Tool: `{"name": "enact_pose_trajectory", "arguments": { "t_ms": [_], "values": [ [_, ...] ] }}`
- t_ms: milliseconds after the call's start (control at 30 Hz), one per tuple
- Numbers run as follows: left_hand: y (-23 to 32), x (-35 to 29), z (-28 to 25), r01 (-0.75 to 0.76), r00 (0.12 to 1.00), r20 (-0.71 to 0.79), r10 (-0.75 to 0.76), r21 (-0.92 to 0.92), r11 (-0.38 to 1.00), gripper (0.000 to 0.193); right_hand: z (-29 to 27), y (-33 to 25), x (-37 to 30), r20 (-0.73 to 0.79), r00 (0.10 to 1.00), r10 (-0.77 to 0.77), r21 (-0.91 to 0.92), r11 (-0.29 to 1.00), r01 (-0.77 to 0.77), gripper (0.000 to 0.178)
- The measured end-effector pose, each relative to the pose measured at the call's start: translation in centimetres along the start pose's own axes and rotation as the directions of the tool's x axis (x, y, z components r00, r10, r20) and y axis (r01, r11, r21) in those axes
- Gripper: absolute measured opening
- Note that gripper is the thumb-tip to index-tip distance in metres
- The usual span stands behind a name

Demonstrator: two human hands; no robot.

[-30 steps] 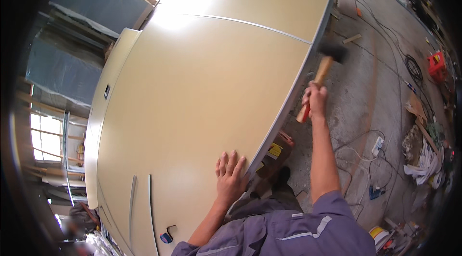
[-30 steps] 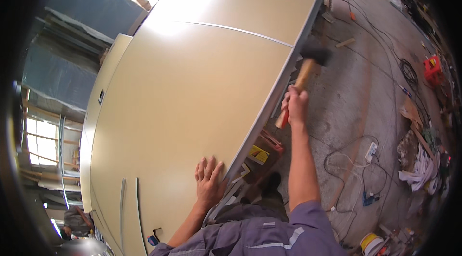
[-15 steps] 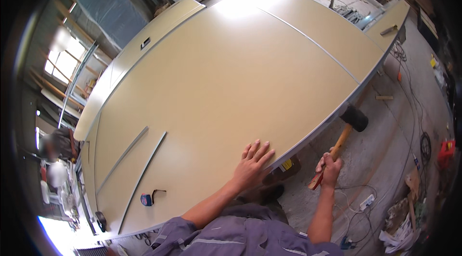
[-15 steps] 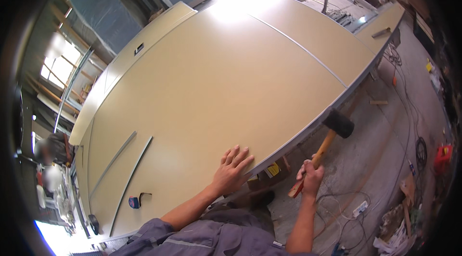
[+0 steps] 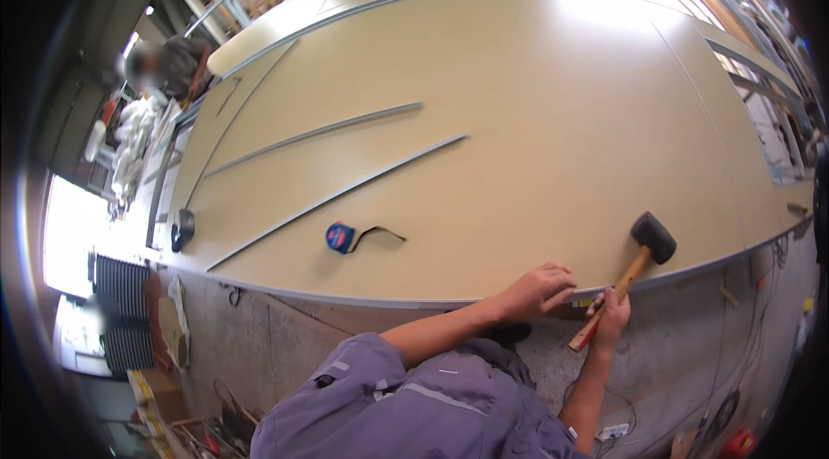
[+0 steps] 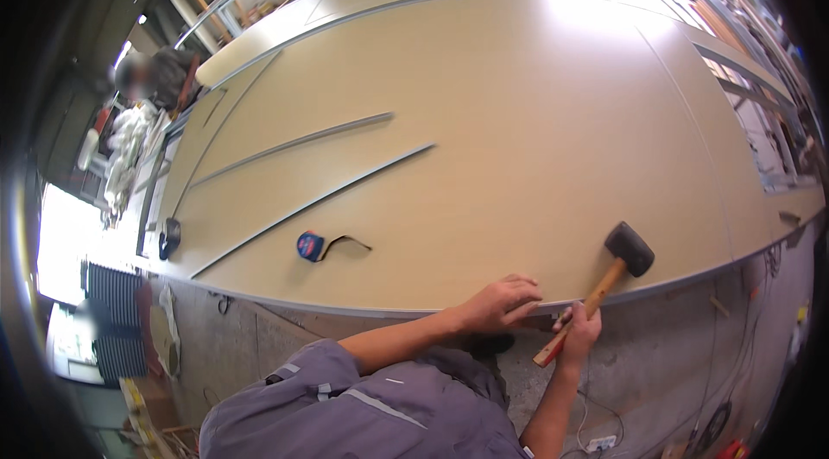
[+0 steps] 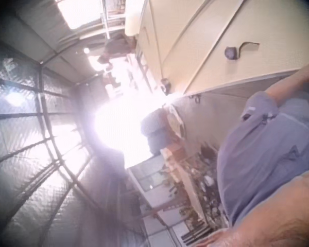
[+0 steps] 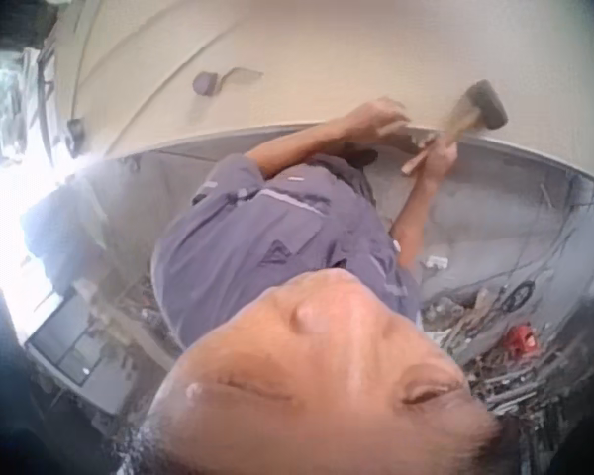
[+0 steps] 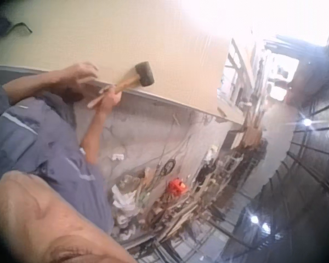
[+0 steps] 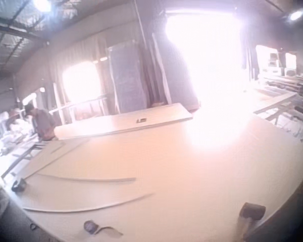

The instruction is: The person measures and aligns metal frame components and a large panel using a tape measure, then secures them with a cordless drill and rubber mallet. The person repeatedly checks dimensions and adjusts the frame and panel to ensure proper fit.

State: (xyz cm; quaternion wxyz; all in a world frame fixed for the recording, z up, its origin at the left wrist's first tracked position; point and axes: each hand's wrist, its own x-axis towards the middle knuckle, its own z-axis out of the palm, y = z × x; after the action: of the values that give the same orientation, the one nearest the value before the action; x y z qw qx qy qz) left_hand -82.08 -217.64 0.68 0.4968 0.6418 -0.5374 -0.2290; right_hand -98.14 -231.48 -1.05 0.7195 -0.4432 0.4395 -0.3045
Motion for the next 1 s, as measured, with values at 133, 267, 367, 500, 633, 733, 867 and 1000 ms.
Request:
{"name": "enact_pose_trajectory", "arguments": {
  "t_ms": [133, 267, 367, 500, 633, 733, 867, 1000],
  "values": [
    [-0.5, -8.0, -6.6, 0.101, 0.992, -0.076, -0.096, 0.070, 0.992, 0.017, 3.7, -0.1, -1.6, -0.043, 0.999, 0.010, 0.057, 0.998, -0.007, 0.011],
    [0.2, -14.4, -14.0, 0.241, 0.879, -0.445, -0.168, 0.111, 0.964, 0.016, 6.1, 2.1, -0.4, -0.130, 0.991, -0.030, 0.059, 0.998, 0.038, 0.016],
    [0.0, -18.9, -20.7, 0.329, 0.779, -0.623, -0.068, 0.315, 0.890, 0.018, 11.0, 3.8, 0.5, -0.119, 0.992, -0.043, 0.144, 0.988, 0.060, 0.017],
    [-1.1, -23.8, -26.5, 0.507, 0.697, -0.716, -0.041, 0.452, 0.734, 0.028, 16.5, 3.2, 0.1, 0.284, 0.954, 0.097, -0.178, 0.983, -0.046, 0.020],
    [-1.9, -25.8, -28.5, 0.617, 0.659, -0.745, -0.099, 0.461, 0.638, 0.044, 22.0, 3.3, -5.3, 0.407, 0.888, 0.214, -0.517, 0.856, 0.031, 0.028],
    [-2.6, -25.9, -29.0, 0.639, 0.662, -0.724, -0.195, 0.409, 0.652, 0.056, 21.8, 5.2, -7.5, 0.385, 0.917, 0.101, -0.509, 0.852, 0.120, 0.028],
    [-4.1, -26.6, -28.7, 0.601, 0.691, -0.679, -0.248, 0.350, 0.719, 0.061, 20.1, 7.4, -8.3, 0.292, 0.956, 0.031, -0.387, 0.918, 0.089, 0.027],
    [-5.0, -25.0, -28.0, 0.529, 0.761, -0.624, -0.176, 0.441, 0.725, 0.052, 18.3, 7.5, -8.3, 0.225, 0.972, -0.069, -0.515, 0.839, 0.178, 0.023]
  ]
}}
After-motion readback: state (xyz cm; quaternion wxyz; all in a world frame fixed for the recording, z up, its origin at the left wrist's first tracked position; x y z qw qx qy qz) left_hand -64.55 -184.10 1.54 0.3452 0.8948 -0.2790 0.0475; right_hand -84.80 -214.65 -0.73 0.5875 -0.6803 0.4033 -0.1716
